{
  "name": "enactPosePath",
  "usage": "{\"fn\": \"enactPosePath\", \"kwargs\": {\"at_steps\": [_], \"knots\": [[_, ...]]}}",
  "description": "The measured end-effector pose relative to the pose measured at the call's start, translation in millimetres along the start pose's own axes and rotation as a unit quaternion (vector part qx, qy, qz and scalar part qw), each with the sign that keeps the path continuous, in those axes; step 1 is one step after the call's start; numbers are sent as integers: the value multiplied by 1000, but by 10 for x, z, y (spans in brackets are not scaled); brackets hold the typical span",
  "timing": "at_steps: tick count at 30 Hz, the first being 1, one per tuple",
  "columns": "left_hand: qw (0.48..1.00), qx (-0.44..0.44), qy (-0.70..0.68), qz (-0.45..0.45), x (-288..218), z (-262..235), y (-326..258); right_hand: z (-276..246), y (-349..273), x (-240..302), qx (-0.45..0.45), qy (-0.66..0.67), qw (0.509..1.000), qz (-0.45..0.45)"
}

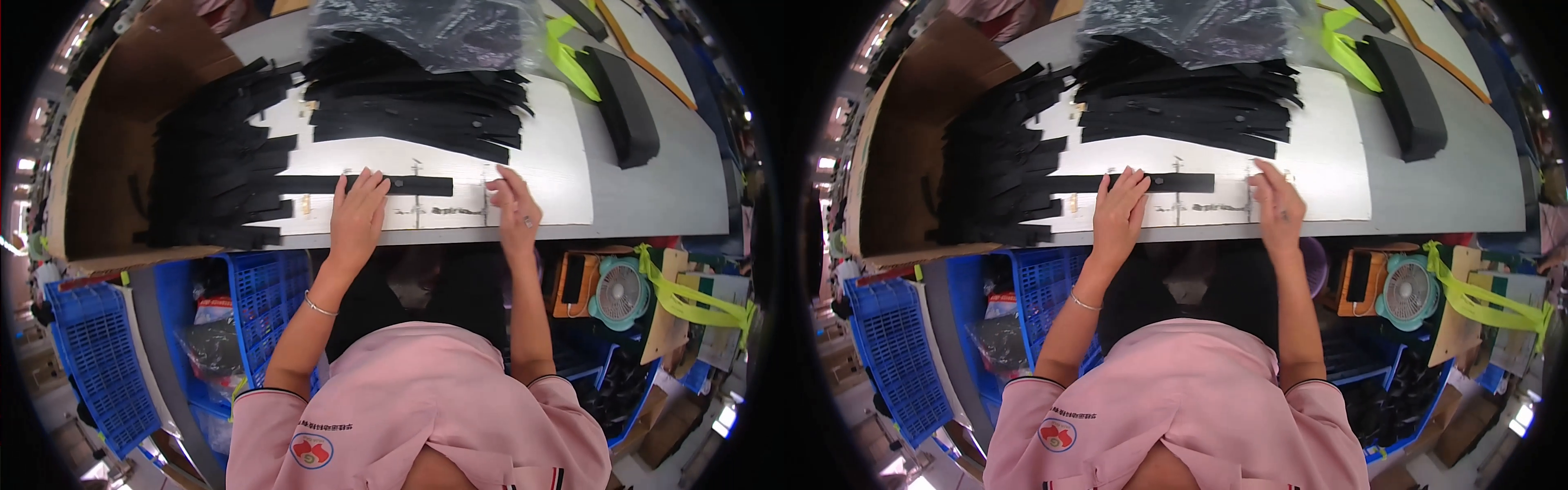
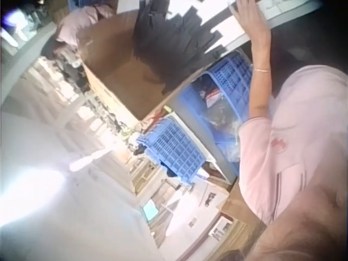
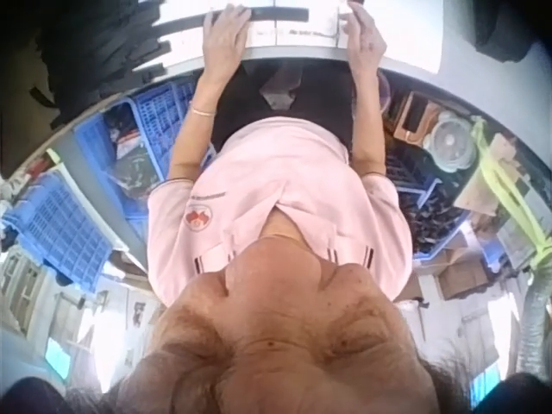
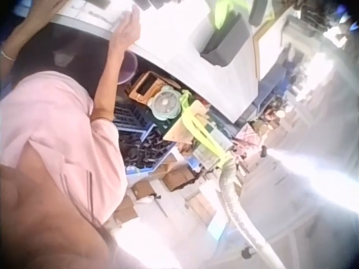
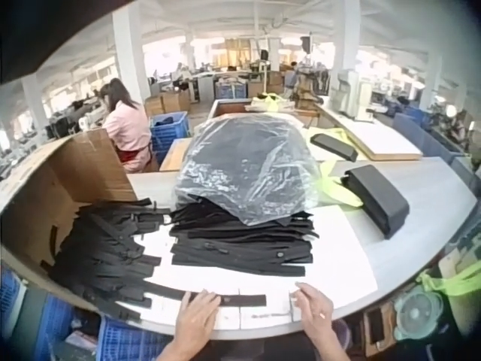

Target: Measure and mark zipper lengths on a template before cutting or sorting them.

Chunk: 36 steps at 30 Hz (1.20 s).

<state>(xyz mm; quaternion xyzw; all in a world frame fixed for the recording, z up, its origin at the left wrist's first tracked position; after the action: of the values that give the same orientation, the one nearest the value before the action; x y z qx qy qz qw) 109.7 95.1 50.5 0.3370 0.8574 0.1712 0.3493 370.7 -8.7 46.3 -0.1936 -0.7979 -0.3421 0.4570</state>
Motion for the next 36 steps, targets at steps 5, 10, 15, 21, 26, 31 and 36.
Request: {"fn": "enactPosePath", "kwargs": {"at_steps": [5, 10, 15, 21, 26, 31, 36], "knots": [[1000, 26, -12, 0, -351, 214, -37, 119, -366, 520, 11, -157, 971, -182], [997, 75, 3, -8, -462, 302, -138, 264, -569, 283, 86, -262, 941, -196], [993, 105, 29, -48, -311, 241, -299, -33, -439, 77, 82, -330, 920, -194], [985, 84, 104, -111, 77, -59, -472, -216, -349, -34, 86, -344, 918, -176], [979, 57, 127, -150, 439, -350, -574, -207, -332, -38, 80, -332, 925, -165], [984, 17, 127, -123, 426, -368, -550, -132, -278, 250, 51, -303, 936, -171], [986, -3, 111, -126, 432, -390, -552, 592, -255, 649, 107, -15, 994, -14]]}}
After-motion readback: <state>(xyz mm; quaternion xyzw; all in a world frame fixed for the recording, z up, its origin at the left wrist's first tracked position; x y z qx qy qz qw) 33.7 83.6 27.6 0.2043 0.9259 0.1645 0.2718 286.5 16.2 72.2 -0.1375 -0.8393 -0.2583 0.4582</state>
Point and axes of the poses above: each hand's wrist, its own y-axis towards the middle knuckle, its own z-axis out of the palm, x = y × z, the point moved 10 cm from there along y, towards the middle knuckle, and after that the axes turned 7 degrees about -x, right-handed, at the moved point
